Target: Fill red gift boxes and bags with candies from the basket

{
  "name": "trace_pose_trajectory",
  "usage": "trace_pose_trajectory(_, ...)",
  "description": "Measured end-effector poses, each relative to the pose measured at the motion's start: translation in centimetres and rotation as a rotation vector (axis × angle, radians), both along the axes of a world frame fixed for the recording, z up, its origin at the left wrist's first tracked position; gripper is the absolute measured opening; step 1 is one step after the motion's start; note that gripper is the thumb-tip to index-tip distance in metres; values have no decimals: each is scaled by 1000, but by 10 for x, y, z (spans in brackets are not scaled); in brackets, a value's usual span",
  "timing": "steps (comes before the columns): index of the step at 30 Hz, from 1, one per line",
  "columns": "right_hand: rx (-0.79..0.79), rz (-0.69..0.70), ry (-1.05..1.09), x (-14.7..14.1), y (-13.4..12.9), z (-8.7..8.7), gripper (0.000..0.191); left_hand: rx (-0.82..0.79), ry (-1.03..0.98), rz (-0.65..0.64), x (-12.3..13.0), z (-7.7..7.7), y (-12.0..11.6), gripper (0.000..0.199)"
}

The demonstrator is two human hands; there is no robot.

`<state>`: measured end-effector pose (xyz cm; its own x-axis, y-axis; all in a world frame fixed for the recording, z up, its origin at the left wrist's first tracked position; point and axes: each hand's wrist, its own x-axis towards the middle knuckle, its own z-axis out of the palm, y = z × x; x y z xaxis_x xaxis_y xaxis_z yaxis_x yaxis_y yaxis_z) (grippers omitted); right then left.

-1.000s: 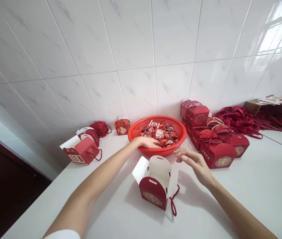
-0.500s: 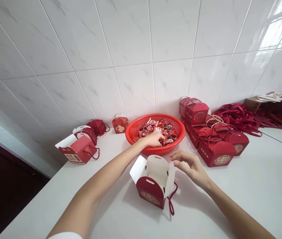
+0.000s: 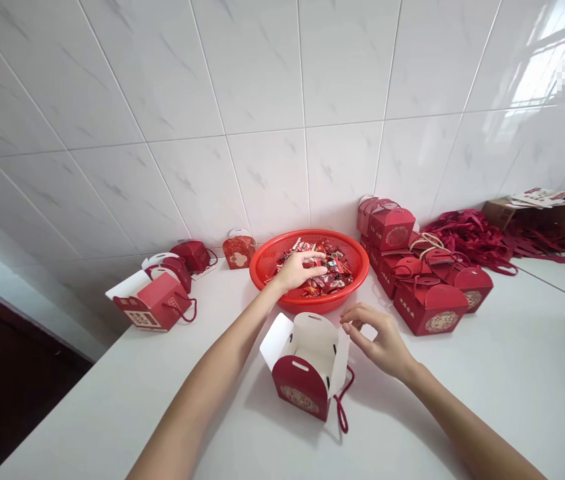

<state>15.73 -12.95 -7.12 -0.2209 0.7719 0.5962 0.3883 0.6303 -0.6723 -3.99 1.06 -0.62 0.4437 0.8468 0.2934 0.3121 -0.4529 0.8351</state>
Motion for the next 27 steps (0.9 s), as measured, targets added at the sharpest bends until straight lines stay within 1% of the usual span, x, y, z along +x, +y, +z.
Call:
trace_pose_trajectory(3,96,-18,-75,0,1,-4,14,16,23,25,0,0,-2,31)
trace_pose_trajectory(5,146,-57,-73,0,2,-3,13,47,37,18,-1,0,-3,30)
trace_pose_trajectory(7,209,-124,-53,-1,7,2,13,113,41,-1,-1,1,-5,29)
trace_pose_trajectory(10,272,-243,-39,-5,22,17,15,206,30,-53,-1,3,-8,29)
trace_pose_trajectory(12,225,-324,-9,-9,40,28,24,234,3,-85,-1,4,-10,29)
trace_pose_trajectory(14,88,-346,88,-13,60,39,38,258,-22,-91,-1,3,-12,28)
trace_pose_trajectory(15,4,-314,153,-15,70,43,40,272,-28,-83,-1,2,-11,28)
trace_pose_trajectory(16,-73,-262,207,-17,79,46,38,287,-30,-68,-2,0,-11,27)
trace_pose_trajectory(18,-156,-177,269,-20,92,49,31,304,-25,-19,-1,-3,-9,25)
trace_pose_trajectory(20,-177,-140,318,-23,101,49,34,301,-10,52,0,-6,-7,24)
trace_pose_trajectory(23,-203,-126,438,-26,106,48,39,274,40,134,5,-6,-4,21)
trace_pose_trajectory(27,-244,-133,573,-27,110,50,44,248,97,156,12,-2,-3,16)
